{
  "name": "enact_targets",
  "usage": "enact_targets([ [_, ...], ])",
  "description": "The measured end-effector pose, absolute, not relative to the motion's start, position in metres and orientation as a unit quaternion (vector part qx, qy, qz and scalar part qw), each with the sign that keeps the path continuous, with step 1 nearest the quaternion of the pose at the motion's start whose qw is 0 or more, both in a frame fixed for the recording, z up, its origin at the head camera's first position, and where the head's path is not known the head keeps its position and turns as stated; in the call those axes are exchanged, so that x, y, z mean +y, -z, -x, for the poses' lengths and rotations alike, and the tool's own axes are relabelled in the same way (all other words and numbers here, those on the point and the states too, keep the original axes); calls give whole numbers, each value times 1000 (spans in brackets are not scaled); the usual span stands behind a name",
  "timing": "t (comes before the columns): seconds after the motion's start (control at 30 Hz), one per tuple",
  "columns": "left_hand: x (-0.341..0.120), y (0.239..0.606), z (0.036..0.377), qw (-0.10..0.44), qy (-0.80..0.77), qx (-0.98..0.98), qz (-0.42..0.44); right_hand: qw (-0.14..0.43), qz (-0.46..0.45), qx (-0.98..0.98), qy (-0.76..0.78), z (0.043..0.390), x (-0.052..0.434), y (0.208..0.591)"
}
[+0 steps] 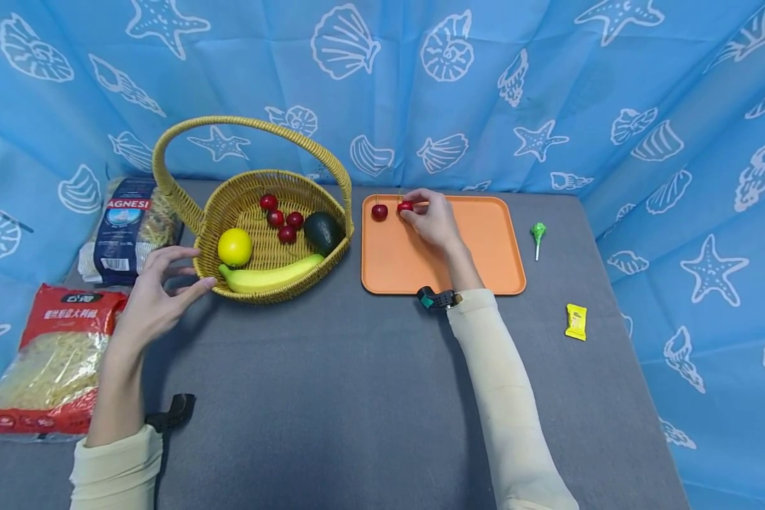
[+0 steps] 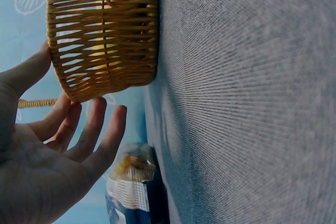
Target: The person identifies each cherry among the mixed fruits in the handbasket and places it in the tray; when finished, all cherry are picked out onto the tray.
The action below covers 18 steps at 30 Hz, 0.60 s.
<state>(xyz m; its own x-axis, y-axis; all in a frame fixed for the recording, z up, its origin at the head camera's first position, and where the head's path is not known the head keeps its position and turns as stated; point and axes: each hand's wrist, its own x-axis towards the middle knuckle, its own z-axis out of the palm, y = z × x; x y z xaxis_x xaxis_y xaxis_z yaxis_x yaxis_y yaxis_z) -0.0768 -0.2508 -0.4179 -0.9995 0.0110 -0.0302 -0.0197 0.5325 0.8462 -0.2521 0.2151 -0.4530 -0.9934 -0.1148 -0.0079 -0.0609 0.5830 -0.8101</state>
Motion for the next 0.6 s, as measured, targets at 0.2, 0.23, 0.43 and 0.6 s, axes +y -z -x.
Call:
enact_targets([
  [0.2,-251,418,76,13,-484,875,1,57,35,892,446,251,219,450],
  [0.23,-251,418,77,13,-484,875,1,58,35,893,445,251,219,450],
  [0.43,-251,419,77,13,-485,874,-1,60,44,892,446,252,222,450],
  [0.6,-252,419,77,12,-486,874,-1,65,44,884,461,250,225,445],
])
